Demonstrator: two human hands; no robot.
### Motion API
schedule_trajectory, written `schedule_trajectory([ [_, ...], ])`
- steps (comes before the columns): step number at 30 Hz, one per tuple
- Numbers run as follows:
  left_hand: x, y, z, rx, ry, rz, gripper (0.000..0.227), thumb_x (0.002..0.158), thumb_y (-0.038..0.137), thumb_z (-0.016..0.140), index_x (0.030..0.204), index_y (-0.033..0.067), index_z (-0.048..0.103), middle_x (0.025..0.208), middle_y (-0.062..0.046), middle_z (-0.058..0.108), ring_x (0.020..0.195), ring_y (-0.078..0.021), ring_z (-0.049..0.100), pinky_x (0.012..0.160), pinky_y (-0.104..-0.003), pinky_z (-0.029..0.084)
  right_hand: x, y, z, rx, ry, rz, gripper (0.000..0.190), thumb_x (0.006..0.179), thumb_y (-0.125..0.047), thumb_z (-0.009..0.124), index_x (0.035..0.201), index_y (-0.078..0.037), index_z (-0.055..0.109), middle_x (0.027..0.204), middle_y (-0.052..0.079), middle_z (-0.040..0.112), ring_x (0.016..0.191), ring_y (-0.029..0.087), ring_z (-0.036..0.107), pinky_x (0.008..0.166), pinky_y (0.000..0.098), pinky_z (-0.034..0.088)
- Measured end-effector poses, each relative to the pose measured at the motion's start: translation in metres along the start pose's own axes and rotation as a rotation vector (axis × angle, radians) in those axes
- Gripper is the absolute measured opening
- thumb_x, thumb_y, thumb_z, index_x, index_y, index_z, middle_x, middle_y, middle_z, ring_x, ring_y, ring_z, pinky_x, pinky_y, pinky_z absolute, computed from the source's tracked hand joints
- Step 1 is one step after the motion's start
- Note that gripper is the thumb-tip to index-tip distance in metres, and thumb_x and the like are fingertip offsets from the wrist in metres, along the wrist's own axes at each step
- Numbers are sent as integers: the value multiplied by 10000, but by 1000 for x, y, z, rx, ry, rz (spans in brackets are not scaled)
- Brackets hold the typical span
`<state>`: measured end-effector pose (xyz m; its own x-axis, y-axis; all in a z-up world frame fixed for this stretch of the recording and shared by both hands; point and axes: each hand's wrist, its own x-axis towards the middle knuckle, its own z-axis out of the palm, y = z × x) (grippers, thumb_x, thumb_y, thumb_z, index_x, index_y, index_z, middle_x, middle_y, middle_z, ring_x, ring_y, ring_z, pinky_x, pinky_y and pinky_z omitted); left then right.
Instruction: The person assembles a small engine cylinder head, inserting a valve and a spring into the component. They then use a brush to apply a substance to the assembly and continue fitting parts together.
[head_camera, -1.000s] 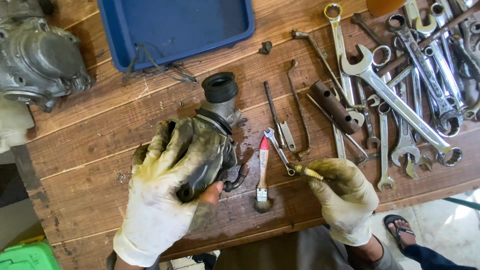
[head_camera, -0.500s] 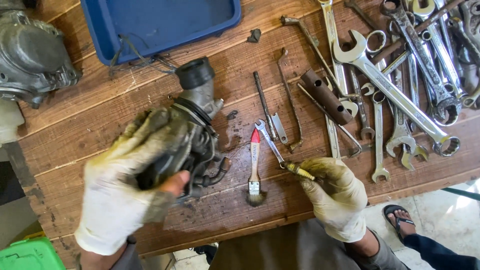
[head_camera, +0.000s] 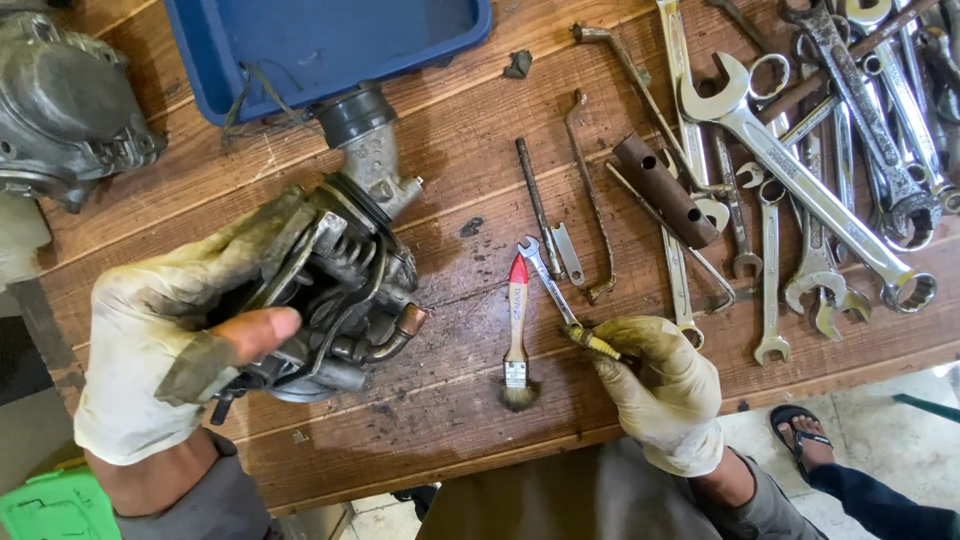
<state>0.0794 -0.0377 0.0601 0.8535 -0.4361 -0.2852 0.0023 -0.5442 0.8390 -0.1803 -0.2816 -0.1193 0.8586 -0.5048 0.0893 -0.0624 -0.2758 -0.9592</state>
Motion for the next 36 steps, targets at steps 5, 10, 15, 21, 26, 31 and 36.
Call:
schedule_trajectory([
  [5,2,0,-3,11,-8,13,611,729,-32,722,1324,-90,596,1406,-237,633,1325,-300,625,1043,-380,574,0,1,-1,-19,2,-23,225,887,-71,764,1084,-23,668,1055,110,730,965,224,719,911,326,596],
  [10,2,-5,-3,-5,27,-12,633,697,-51,735,1318,-87,616,1369,-221,658,1263,-276,637,979,-343,564,1,-3,-1,-19,-26,57,239,885,-74,763,1104,-36,676,1047,89,729,952,188,727,879,279,603],
  [15,6,-14,-15,-107,-52,1,619,686,8,779,1282,-81,637,1391,-225,659,1196,-253,655,990,-332,584,2,-14,-2,-2,-34,194,233,885,-49,749,1110,-18,698,1031,76,743,940,157,726,902,246,587],
  [21,11,-23,-20,-119,-77,50,555,725,-15,790,1266,-62,677,1330,-168,689,1217,-220,641,1007,-315,547,-8,10,2,70,32,158,284,872,-5,756,1139,9,663,1069,114,732,983,181,714,970,263,579],
  [26,13,-22,-22,-173,-103,22,569,765,23,761,1321,-29,651,1376,-149,670,1307,-218,605,1007,-305,555,-6,8,6,14,69,101,267,868,9,772,1116,20,676,1079,137,711,1005,214,702,972,291,593],
  [31,15,-30,-24,-176,-55,-33,539,744,58,802,1269,-4,695,1288,-121,718,1214,-185,649,874,-287,629,-6,12,9,47,135,-51,340,854,30,792,1153,49,630,1086,191,699,1021,255,698,959,313,619],
  [36,16,-33,-26,-197,-48,-41,515,752,70,807,1251,-15,715,1229,-90,729,1116,-150,641,848,-273,604,-3,-10,16,86,181,36,321,882,102,754,1167,106,606,1118,236,685,1007,270,711,971,315,623],
])
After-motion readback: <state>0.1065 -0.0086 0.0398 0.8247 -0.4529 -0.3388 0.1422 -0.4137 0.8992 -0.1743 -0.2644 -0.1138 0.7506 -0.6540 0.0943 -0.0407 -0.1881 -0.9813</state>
